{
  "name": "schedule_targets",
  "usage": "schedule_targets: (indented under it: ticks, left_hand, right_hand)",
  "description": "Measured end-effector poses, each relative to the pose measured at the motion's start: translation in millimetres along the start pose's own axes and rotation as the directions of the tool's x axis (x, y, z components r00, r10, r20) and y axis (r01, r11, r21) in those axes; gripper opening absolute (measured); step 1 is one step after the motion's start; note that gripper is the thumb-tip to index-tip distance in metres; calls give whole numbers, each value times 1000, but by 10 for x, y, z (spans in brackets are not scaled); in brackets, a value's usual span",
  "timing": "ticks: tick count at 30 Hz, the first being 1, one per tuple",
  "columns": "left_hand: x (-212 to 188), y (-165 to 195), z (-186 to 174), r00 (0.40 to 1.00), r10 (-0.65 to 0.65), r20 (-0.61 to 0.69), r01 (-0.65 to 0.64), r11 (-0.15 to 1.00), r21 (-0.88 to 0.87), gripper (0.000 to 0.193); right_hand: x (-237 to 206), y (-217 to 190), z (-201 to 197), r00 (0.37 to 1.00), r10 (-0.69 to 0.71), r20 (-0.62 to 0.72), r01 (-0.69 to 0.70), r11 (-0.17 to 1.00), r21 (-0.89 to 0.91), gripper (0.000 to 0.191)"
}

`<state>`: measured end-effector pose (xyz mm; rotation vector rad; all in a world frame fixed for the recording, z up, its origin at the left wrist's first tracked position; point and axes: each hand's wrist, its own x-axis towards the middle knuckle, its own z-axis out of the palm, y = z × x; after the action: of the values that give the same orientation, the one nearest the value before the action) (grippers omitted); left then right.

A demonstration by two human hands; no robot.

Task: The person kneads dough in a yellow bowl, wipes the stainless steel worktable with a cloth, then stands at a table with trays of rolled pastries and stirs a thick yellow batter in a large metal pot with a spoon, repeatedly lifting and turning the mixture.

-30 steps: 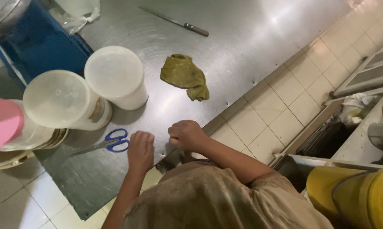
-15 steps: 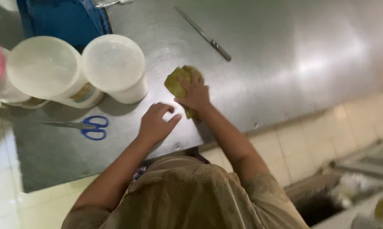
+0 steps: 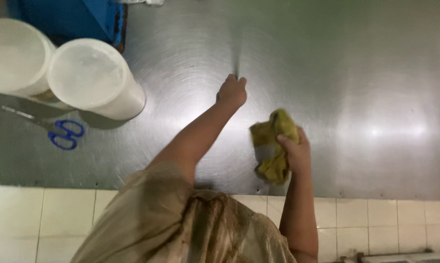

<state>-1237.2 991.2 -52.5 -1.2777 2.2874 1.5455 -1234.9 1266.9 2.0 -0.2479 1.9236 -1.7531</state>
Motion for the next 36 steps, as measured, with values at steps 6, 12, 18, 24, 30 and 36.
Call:
schedule_targets:
  ticks: [6, 12, 18, 24, 30, 36]
  left_hand:
    - [-241, -806, -415, 700, 672, -241, -700, 712, -47, 63]
    - [-1027, -884, -1148, 981, 39, 190, 11, 967, -256, 32]
    - [-1928, -1093, -1710, 947, -110, 302, 145, 985, -95, 41]
    - [-2179, -1366, -1748, 778, 559, -286, -576, 817, 32, 43]
    - [-1173, -1078, -1370, 742, 405, -534, -378, 911, 164, 62]
    - [-311, -1053, -1501, 670, 248, -700, -30, 951, 308, 66]
  right_hand:
    - [773, -280, 898, 673, -537, 509, 739, 524, -424, 64]
    - [1541, -417, 1781, 439, -360, 823, 898, 220, -382, 55]
    - [2296, -1095, 1501, 780, -195, 595, 601, -33, -799, 42]
    - [1998, -1146, 1613, 959, -38, 282, 273, 403, -873, 41]
    - [1772, -230, 2205, 804, -35, 593, 594, 77, -801, 103]
    - [1247, 242, 2258, 859, 50, 509, 490, 209, -846, 88]
